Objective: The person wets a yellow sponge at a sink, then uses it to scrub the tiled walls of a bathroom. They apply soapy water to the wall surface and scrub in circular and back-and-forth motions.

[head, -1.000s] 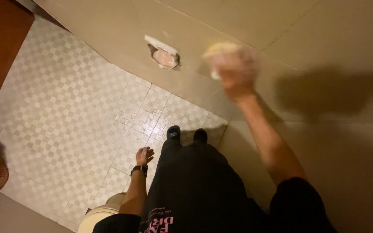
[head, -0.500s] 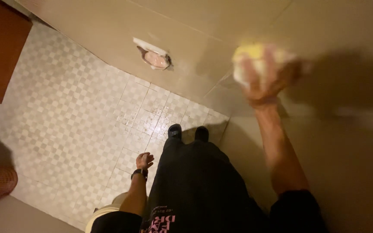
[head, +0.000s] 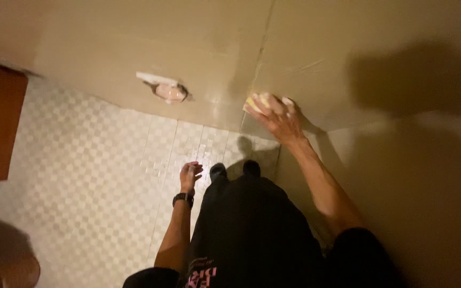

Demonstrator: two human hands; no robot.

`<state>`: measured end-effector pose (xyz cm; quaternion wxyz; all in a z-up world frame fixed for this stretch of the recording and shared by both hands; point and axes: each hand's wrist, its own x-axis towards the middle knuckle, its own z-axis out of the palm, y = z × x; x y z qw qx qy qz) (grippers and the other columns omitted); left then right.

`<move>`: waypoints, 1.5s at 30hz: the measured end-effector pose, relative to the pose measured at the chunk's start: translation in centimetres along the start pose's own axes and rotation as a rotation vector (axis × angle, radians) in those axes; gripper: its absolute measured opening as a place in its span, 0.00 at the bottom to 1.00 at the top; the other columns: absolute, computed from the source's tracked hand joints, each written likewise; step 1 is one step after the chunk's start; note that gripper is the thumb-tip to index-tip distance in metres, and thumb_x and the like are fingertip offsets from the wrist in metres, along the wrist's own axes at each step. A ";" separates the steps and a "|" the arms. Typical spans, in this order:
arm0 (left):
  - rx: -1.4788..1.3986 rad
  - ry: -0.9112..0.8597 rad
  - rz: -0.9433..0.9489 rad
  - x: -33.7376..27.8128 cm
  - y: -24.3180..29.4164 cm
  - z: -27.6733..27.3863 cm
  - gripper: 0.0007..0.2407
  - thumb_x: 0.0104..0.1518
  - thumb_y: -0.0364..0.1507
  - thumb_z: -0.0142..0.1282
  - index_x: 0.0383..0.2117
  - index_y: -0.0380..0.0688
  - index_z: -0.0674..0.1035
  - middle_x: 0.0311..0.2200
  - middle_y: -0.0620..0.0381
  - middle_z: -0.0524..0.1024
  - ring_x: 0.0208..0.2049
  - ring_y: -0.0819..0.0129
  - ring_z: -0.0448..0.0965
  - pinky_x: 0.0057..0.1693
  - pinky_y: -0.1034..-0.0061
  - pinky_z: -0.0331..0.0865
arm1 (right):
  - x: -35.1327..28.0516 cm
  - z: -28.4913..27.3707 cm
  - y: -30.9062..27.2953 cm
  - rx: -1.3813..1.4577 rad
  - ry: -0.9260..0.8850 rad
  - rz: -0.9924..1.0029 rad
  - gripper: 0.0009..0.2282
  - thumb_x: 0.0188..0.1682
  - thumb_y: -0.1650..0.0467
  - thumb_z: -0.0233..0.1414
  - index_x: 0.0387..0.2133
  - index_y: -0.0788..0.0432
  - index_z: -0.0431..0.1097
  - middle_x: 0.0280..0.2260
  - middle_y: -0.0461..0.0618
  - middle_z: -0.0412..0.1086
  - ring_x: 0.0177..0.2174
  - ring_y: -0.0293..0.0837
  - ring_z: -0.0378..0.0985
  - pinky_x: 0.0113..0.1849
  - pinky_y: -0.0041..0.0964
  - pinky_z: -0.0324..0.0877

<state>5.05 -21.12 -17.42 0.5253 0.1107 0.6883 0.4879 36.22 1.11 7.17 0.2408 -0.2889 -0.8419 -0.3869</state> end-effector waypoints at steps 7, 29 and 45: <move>0.064 -0.302 0.193 -7.4 14.4 12.0 0.10 0.61 0.31 0.52 0.46 0.42 0.76 0.41 0.46 0.79 0.44 0.57 0.78 0.49 0.65 0.72 | 4.5 -4.1 7.7 -0.188 0.382 0.375 0.19 0.53 0.56 0.62 0.54 0.44 0.70 0.61 0.68 0.58 0.64 0.75 0.40 0.56 0.73 0.48; 0.697 0.014 1.970 -2.1 15.5 28.5 0.22 0.55 0.32 0.60 0.58 0.51 0.71 0.53 0.36 0.57 0.56 0.37 0.61 0.61 0.38 0.59 | -8.2 -1.4 -4.4 0.682 0.142 1.442 0.21 0.51 0.80 0.51 0.56 0.57 0.57 0.38 0.58 0.71 0.34 0.60 0.79 0.35 0.50 0.75; 0.852 -0.299 2.675 -10.7 28.8 33.6 0.17 0.64 0.26 0.46 0.59 0.49 0.71 0.64 0.49 0.62 0.65 0.55 0.62 0.60 0.46 0.66 | -27.8 2.2 -14.0 0.959 -0.648 1.439 0.10 0.53 0.71 0.51 0.45 0.45 0.74 0.40 0.50 0.75 0.47 0.55 0.78 0.51 0.53 0.70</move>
